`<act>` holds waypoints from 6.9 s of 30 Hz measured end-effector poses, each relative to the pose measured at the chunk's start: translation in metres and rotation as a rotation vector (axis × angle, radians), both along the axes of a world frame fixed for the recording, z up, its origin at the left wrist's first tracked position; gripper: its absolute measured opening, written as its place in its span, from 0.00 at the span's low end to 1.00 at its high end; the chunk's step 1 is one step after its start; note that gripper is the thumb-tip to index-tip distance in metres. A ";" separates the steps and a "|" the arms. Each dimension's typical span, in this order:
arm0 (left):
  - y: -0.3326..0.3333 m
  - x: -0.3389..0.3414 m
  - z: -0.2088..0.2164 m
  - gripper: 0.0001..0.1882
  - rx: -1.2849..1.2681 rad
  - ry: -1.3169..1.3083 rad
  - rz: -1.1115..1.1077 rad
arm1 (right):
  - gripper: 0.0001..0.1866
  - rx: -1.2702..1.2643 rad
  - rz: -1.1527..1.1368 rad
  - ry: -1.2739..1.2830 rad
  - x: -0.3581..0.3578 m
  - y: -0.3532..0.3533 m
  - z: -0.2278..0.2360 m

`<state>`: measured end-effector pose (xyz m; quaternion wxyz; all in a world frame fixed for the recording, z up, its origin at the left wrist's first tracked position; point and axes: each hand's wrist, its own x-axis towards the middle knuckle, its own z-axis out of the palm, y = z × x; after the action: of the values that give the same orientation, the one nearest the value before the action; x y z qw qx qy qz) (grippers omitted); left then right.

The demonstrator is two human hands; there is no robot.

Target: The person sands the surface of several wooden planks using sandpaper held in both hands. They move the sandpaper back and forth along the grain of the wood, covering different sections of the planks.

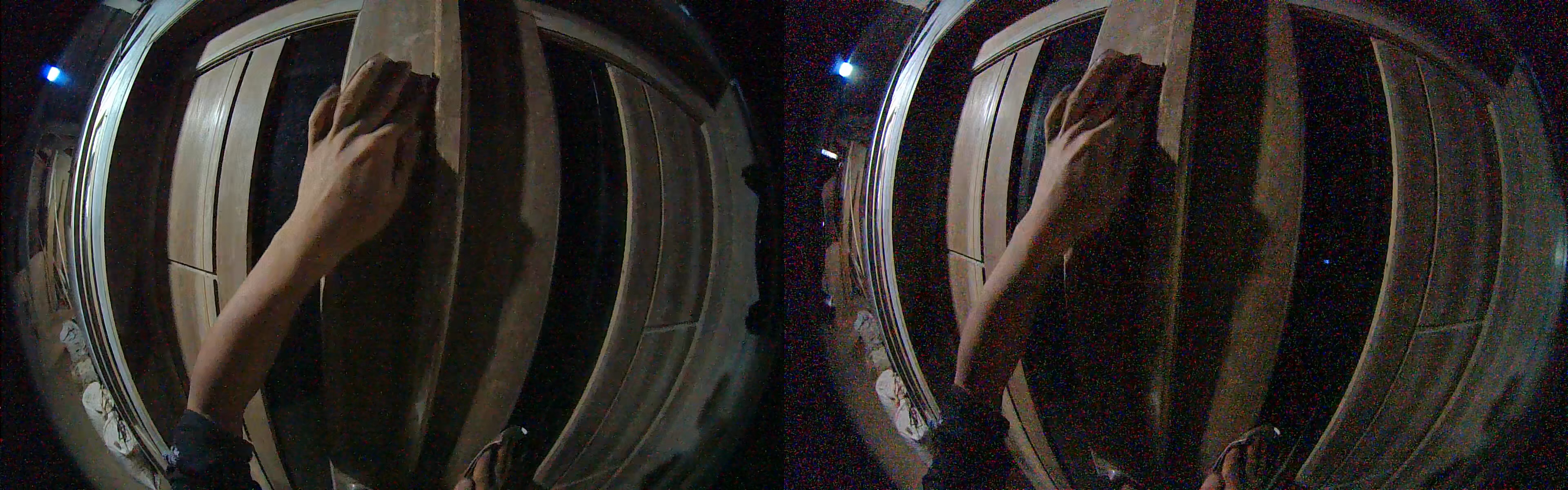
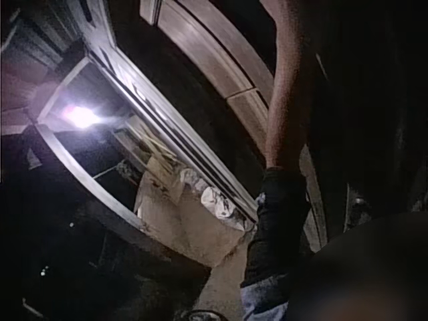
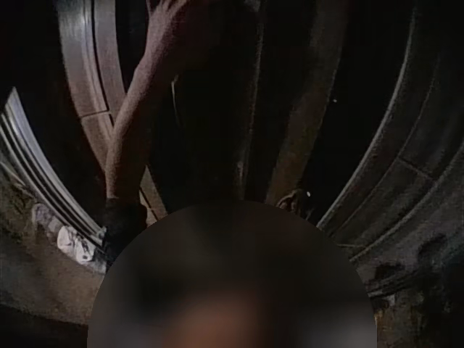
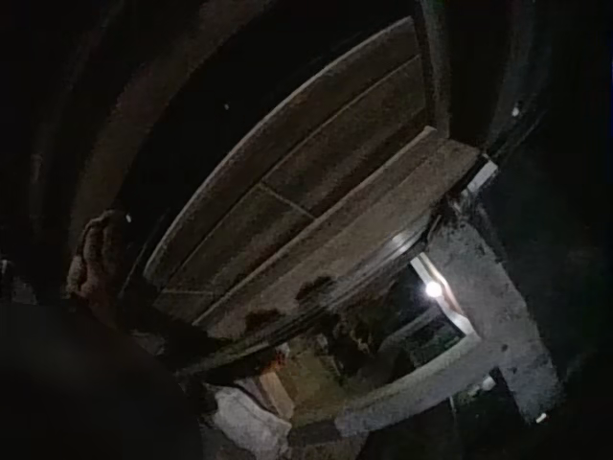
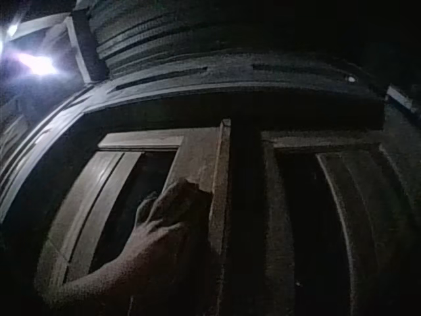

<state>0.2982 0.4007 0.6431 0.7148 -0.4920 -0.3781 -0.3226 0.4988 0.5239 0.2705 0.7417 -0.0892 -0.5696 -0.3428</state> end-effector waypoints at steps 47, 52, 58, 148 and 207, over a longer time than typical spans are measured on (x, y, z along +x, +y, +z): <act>-0.085 0.032 -0.282 0.21 -0.477 -0.358 -0.257 | 0.28 -0.459 0.607 0.183 0.007 -0.079 -0.007; -0.032 0.004 -0.158 0.23 -0.109 -0.242 -0.216 | 0.29 -0.302 0.258 -0.123 0.018 -0.087 0.007; -0.033 0.005 -0.173 0.25 -0.193 -0.247 -0.211 | 0.26 -0.490 0.077 0.086 0.007 -0.072 -0.034; -0.062 -0.021 -0.313 0.35 -0.711 -0.273 -0.415 | 0.24 0.166 -0.285 -0.195 -0.144 -0.105 0.427; -0.026 -0.015 -0.301 0.24 -0.680 -0.338 -0.770 | 0.24 -0.080 -0.163 -0.304 -0.129 -0.086 0.425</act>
<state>0.2837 0.3745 0.3418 0.2746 -0.7398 -0.3634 -0.4952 0.3702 0.4383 0.6958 0.6125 -0.1117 -0.6794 -0.3884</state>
